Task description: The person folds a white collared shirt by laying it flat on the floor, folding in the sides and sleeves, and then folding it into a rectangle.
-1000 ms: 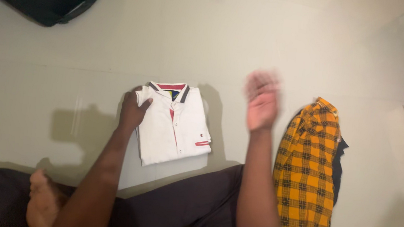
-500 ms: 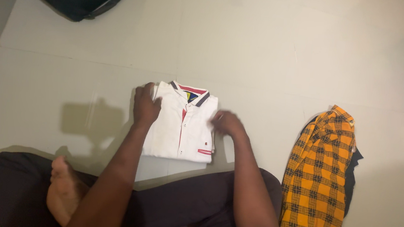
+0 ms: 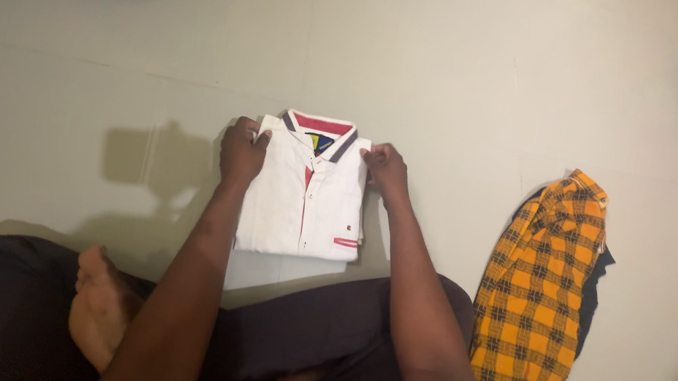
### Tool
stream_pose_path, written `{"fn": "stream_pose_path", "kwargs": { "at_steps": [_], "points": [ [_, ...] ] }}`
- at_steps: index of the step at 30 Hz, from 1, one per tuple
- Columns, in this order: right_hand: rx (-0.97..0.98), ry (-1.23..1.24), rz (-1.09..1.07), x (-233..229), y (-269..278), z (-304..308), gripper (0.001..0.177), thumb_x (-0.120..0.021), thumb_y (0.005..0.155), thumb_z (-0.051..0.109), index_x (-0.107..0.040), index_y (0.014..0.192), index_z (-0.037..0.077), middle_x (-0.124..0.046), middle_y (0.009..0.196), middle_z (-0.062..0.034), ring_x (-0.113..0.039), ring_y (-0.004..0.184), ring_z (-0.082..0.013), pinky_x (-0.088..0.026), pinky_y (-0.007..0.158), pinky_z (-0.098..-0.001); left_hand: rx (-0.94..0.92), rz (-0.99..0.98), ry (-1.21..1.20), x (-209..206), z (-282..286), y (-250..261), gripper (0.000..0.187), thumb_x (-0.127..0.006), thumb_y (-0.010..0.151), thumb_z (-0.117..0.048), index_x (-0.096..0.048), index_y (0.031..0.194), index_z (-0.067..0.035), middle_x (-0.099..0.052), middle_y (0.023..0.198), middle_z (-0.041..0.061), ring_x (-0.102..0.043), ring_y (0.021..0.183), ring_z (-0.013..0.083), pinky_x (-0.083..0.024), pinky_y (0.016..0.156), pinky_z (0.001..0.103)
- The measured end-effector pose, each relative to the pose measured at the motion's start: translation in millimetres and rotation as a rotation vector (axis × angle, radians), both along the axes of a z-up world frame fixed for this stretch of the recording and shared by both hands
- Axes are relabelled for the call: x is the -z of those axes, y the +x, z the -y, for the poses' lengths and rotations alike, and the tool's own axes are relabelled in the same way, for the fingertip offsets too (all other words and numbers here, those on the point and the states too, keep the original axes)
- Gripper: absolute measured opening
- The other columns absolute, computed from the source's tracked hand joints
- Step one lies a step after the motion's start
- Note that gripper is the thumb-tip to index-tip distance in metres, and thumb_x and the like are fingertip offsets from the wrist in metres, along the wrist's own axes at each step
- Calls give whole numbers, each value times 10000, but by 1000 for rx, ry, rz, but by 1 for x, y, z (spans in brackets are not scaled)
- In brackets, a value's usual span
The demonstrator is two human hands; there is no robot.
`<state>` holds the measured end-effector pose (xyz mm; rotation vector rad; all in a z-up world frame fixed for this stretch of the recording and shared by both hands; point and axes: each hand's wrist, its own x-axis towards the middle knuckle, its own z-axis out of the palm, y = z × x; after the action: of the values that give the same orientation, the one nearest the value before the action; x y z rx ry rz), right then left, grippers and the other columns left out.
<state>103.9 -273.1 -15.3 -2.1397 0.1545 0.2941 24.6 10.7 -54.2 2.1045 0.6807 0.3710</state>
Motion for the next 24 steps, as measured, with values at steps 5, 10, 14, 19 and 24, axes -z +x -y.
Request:
{"fn": "stream_pose_path", "kwargs": {
  "at_steps": [5, 10, 14, 19, 24],
  "points": [
    [-187, -331, -195, -15, -39, 8, 372, -828, 843, 333, -656, 1015, 52, -732, 806, -109, -686, 607, -194, -554, 577, -339, 70, -231, -100, -7, -5, -26, 355, -782, 868, -415, -693, 1041, -118, -744, 987, 135, -704, 929, 310, -534, 840, 428],
    [-250, -230, -189, 1, -61, 27, 351, -866, 773, 235, -665, 967, 22, -748, 811, -116, -699, 583, -193, -576, 538, -380, 349, -415, -52, 21, -22, -52, 475, -759, 849, -481, -698, 1053, -57, -751, 995, 176, -736, 928, 331, -569, 853, 442],
    [-259, -266, -183, 14, -68, 33, 341, -906, 739, 194, -679, 934, 30, -744, 822, -124, -695, 626, -181, -586, 532, -349, 553, -595, 89, 37, -20, -78, 554, -729, 858, -532, -736, 1094, -31, -764, 1080, 216, -755, 1005, 359, -572, 930, 438],
    [-196, -191, -293, 29, -74, 32, 321, -889, 734, 135, -638, 914, 45, -695, 778, -92, -699, 649, -207, -609, 515, -361, 468, -608, 121, 39, -9, -102, 538, -820, 790, -461, -738, 1119, -43, -743, 1151, 184, -705, 1106, 356, -557, 950, 452],
    [-180, 83, -326, 20, -76, 41, 313, -879, 759, 134, -629, 932, 60, -681, 766, -69, -661, 622, -171, -574, 510, -327, 406, -504, 110, 41, -8, -93, 457, -863, 759, -404, -731, 1010, -46, -743, 1064, 184, -718, 999, 357, -567, 871, 451]
  ]
}}
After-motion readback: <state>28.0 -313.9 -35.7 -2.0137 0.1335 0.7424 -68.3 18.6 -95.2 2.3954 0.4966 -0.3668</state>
